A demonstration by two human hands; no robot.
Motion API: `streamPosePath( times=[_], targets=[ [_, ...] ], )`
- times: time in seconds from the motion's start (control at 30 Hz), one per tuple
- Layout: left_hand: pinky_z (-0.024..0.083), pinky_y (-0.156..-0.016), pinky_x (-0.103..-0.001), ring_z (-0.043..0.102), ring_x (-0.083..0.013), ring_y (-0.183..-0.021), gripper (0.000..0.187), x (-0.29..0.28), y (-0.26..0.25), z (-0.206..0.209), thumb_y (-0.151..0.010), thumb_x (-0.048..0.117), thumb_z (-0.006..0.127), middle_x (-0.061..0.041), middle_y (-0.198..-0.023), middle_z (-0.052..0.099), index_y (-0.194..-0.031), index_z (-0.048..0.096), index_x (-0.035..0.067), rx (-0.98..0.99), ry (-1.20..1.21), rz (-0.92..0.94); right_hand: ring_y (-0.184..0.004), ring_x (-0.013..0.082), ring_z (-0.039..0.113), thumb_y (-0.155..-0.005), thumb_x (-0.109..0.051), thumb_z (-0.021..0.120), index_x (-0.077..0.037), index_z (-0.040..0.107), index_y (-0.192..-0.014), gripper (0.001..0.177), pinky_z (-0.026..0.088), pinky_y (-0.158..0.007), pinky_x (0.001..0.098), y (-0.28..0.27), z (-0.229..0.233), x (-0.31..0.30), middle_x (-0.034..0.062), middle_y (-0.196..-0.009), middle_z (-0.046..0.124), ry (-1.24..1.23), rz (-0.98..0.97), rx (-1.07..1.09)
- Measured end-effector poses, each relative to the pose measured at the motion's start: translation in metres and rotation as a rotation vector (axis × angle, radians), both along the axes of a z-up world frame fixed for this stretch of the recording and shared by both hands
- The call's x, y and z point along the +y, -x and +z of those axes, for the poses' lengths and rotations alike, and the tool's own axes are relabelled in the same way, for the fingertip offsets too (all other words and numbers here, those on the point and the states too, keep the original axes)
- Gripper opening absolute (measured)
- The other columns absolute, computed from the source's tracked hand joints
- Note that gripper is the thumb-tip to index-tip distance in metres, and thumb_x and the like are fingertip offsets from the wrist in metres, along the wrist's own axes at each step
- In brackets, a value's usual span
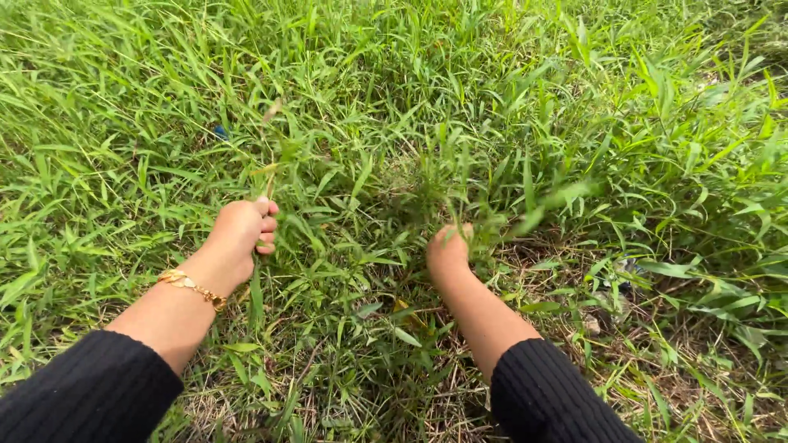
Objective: The recorder is pulling long grass or weeds by hand in an outdoor yard area.
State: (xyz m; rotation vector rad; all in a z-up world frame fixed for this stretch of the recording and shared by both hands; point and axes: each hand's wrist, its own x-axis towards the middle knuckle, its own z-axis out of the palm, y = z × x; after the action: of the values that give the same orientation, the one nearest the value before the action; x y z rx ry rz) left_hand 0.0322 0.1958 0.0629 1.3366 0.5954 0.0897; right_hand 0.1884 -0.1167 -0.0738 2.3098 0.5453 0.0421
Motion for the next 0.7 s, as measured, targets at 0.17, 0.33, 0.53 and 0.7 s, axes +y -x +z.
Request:
streamPosePath(
  times=[0.17,0.33,0.53,0.7],
  targets=[
    [0.029,-0.049,-0.028,0.031,-0.0102,-0.056,0.025,-0.024,-0.003,-0.003,-0.108,0.027,0.041,0.004,-0.066,0.037,-0.094,0.05,0.009,0.037,0.003,-0.171,-0.096,0.0316,0.075,-0.106,-0.024,0.045,-0.008,0.073,-0.111,0.032,0.06,-0.079,0.045,0.002,-0.029,-0.03,0.0132,-0.105,0.076,-0.396,-0.014,0.233],
    [0.028,-0.049,-0.027,0.029,-0.0101,-0.056,0.022,-0.045,-0.004,-0.013,-0.107,0.025,0.043,0.005,-0.065,0.036,-0.095,0.053,0.009,0.07,0.03,-0.325,-0.086,0.0342,0.075,-0.102,-0.013,0.051,-0.003,0.067,-0.114,0.023,0.062,-0.069,0.0464,0.034,0.008,-0.032,0.0153,-0.095,0.076,-0.437,0.164,0.153],
    [0.032,-0.05,-0.028,0.034,-0.0101,-0.058,0.02,-0.063,0.003,-0.008,-0.103,0.021,0.045,0.004,-0.066,0.041,-0.095,0.056,0.007,0.114,-0.074,-0.326,-0.088,0.0337,0.074,-0.094,-0.01,0.056,-0.001,0.062,-0.117,0.026,0.062,-0.074,0.0469,0.072,0.05,-0.021,0.02,-0.1,0.072,-0.524,0.066,0.344],
    [0.031,-0.05,-0.029,0.036,-0.012,-0.06,0.015,-0.069,-0.014,-0.041,-0.098,0.019,0.051,0.002,-0.069,0.042,-0.091,0.057,0.008,0.127,-0.081,-0.318,-0.084,0.0339,0.074,-0.094,-0.004,0.05,-0.009,0.065,-0.119,0.03,0.061,-0.074,0.0476,0.083,0.052,-0.024,0.0195,-0.095,0.073,-0.895,0.038,0.396]
  ],
)
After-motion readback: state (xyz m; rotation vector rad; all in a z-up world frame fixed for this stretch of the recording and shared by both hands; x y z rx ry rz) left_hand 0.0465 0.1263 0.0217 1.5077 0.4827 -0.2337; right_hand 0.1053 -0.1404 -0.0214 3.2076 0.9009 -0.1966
